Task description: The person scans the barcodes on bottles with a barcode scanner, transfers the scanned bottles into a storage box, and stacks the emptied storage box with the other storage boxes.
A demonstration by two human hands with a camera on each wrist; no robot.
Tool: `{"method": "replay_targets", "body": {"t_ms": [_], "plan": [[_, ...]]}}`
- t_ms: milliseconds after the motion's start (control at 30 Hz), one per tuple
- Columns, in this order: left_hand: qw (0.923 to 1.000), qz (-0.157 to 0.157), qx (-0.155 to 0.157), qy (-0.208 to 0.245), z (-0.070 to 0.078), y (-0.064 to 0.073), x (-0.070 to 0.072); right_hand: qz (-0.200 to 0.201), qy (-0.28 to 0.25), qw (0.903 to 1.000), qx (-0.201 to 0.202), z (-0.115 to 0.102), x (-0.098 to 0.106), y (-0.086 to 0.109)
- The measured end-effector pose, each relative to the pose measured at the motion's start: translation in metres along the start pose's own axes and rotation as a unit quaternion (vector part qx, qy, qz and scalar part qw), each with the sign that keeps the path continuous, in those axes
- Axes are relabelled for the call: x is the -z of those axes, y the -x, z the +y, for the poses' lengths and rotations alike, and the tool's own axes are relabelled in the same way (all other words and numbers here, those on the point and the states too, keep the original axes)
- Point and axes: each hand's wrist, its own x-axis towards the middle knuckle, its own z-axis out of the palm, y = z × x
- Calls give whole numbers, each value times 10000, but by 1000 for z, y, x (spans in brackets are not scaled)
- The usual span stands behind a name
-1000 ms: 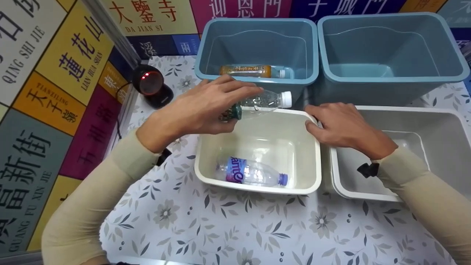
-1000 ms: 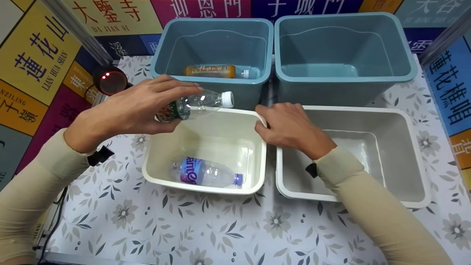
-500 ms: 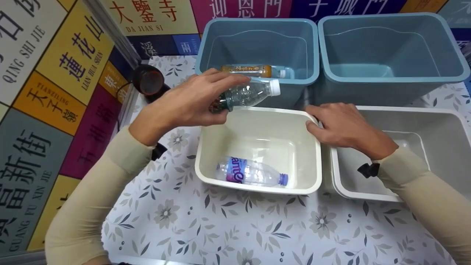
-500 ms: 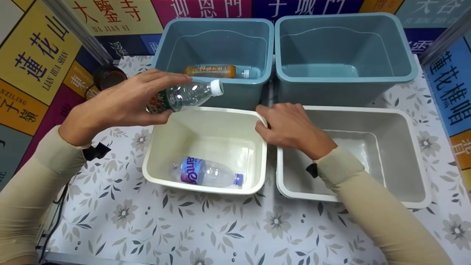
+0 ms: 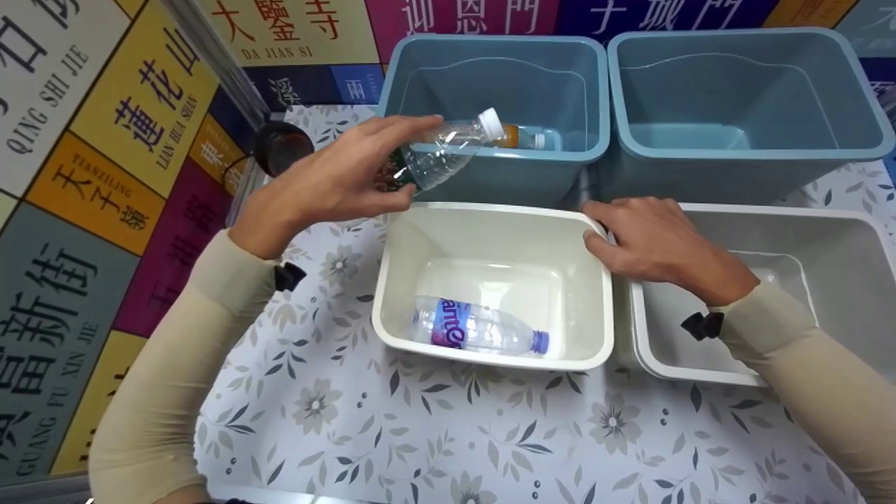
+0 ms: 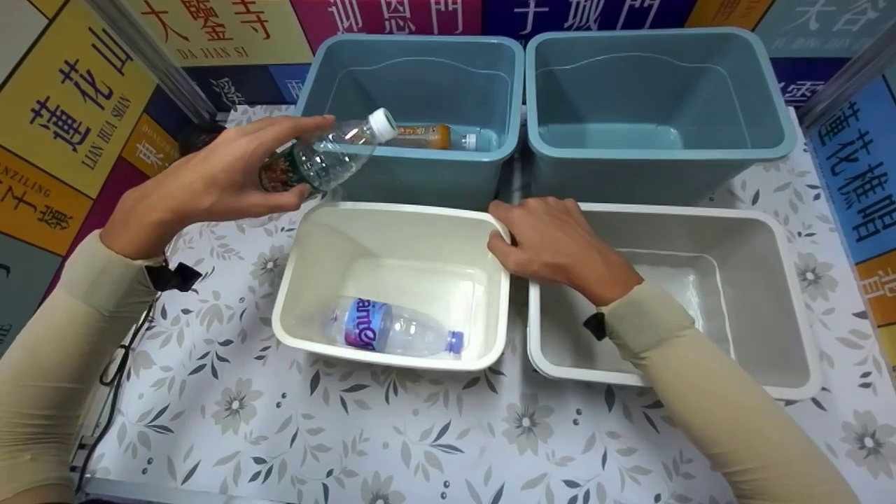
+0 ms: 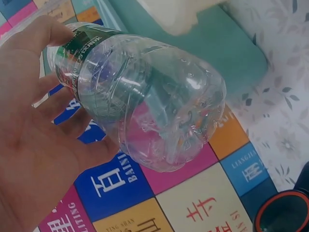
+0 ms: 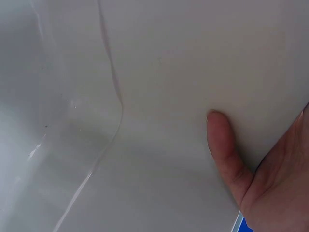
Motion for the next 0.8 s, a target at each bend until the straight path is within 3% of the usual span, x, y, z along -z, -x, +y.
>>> {"method": "replay_targets", "body": {"t_ms": [800], "plan": [[9950,776,321,-536,-22,21,-13,3,29,10000,-33,-1,1,1]]}}
